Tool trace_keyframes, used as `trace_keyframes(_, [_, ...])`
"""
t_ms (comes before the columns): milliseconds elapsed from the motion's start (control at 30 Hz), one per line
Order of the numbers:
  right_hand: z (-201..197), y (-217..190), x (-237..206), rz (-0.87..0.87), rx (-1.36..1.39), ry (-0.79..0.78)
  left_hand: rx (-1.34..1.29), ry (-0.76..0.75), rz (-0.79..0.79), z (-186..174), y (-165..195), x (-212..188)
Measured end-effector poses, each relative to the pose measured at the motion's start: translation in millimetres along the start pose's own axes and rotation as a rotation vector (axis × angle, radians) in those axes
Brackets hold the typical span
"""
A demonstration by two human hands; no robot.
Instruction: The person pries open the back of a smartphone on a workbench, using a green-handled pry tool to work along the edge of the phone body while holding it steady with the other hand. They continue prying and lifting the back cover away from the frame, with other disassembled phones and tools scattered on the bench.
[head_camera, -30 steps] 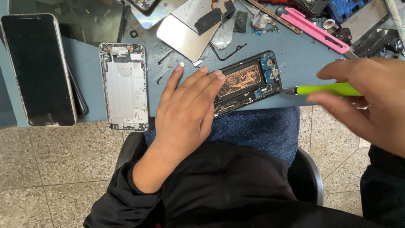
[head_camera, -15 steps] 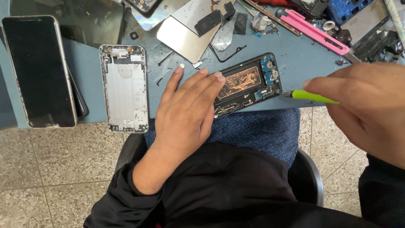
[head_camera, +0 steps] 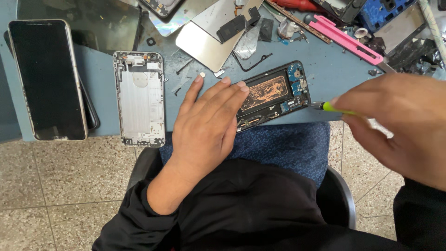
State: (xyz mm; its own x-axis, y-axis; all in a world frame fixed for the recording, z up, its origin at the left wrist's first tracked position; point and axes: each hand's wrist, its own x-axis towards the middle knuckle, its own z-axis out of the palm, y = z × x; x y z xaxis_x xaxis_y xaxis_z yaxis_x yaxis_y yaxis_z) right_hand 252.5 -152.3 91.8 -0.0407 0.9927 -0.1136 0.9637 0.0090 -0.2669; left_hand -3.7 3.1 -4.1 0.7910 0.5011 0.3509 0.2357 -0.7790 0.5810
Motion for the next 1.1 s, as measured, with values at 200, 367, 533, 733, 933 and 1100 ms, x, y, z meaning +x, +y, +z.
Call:
trace_keyframes(200, [2.3,5.6,2.7,0.115,-0.086,-0.014,0.001,0.001,0.011,-0.9,-1.0,0.2])
trace_keyframes(367, [5.7,5.9,-1.1,0.095,-0.144,0.009,-0.003,0.007,0.01,0.0,-0.6,0.6])
trace_keyframes(533, [0.0,4.5,-1.1,-0.151,0.065,0.073,-0.005,0.005,0.016,-0.1,-0.8,0.6])
trace_keyframes(733, [1.1,0.9,1.8,0.191,-0.11,-0.09,-0.004,0.022,0.006,-0.2,0.6,0.6])
trace_keyframes(933, [0.3,7.7,-1.8,-0.044,-0.03,0.001,0.0,0.012,0.0,0.2,0.3,0.8])
trace_keyframes(1100, [2.7,8.6,-3.0,-0.104,-0.004,0.057,0.004,0.011,0.003,-0.3,-0.4,0.9])
